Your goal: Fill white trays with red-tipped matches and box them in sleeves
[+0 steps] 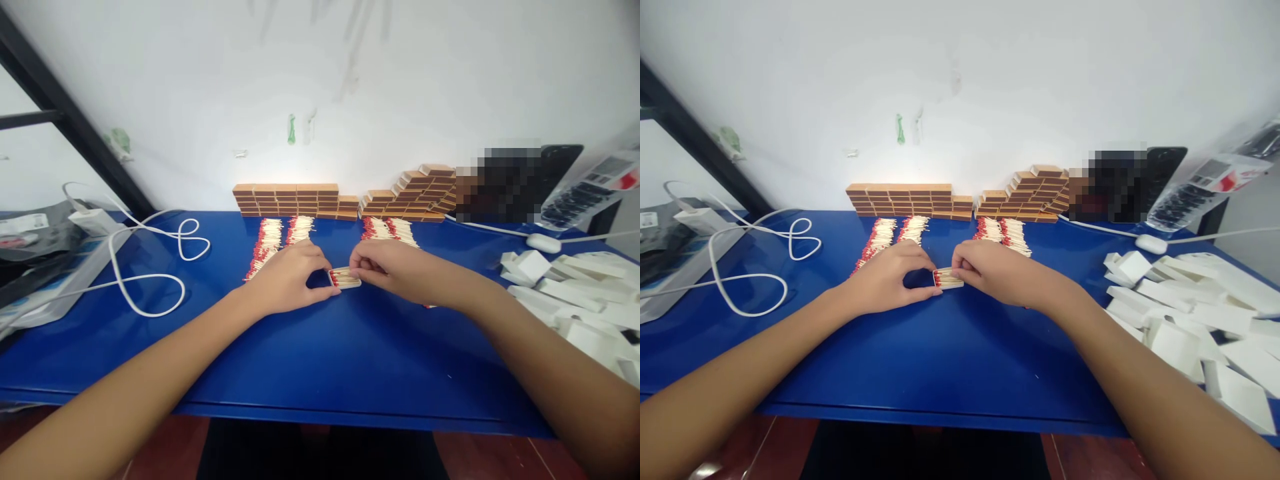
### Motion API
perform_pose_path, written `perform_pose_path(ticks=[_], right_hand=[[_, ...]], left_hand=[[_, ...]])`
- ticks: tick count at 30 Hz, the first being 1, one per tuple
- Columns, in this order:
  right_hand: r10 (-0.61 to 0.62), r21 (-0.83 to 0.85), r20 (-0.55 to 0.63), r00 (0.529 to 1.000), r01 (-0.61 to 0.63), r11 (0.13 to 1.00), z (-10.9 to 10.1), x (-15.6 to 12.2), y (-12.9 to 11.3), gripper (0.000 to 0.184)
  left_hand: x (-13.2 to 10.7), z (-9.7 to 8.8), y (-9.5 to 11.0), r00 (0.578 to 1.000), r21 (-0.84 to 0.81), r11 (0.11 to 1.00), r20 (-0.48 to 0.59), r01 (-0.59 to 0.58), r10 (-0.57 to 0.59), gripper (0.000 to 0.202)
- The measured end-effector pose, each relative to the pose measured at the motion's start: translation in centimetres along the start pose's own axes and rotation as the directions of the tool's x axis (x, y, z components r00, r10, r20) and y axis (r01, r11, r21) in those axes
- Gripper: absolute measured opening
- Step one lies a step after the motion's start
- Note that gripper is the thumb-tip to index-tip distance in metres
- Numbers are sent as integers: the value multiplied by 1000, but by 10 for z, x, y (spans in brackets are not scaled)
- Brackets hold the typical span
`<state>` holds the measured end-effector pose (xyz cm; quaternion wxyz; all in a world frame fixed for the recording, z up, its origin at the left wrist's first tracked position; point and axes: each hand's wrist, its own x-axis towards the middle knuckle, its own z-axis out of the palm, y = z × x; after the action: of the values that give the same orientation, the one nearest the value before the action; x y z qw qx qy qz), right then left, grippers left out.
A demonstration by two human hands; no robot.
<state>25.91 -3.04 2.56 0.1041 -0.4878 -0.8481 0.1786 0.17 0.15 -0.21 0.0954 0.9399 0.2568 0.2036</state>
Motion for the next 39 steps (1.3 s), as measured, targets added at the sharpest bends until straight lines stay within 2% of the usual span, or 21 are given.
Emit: perform_pose_path(ticks=[9, 15, 21, 26, 32, 39], right_hand=[[-50, -14, -37, 998, 50, 999, 5, 4, 5, 18], [-71, 14, -10, 997, 71, 997, 4, 4, -3, 17], [-41, 4, -93, 995, 41, 999, 1, 4, -5, 14], [-40, 10, -60, 997, 40, 999, 5, 5, -4, 12], [-69, 6, -73, 995, 69, 998, 5, 6, 3, 8], [21, 44, -16, 1000, -20, 999, -1, 4, 7, 13]], left_hand=[[0, 0, 1, 1000, -9, 1000, -3, 3, -3, 26], [0, -1, 1, 1000, -1, 1000, 0, 2, -2, 25], [0, -1, 2, 1000, -12, 1000, -1, 4, -4, 25], [1, -1, 2, 1000, -1, 1000, 1, 3, -3, 26], [0, -1, 2, 1000, -1, 1000, 1, 6, -6, 24], [0, -1, 2, 1000, -10, 1000, -8, 7, -7, 25]])
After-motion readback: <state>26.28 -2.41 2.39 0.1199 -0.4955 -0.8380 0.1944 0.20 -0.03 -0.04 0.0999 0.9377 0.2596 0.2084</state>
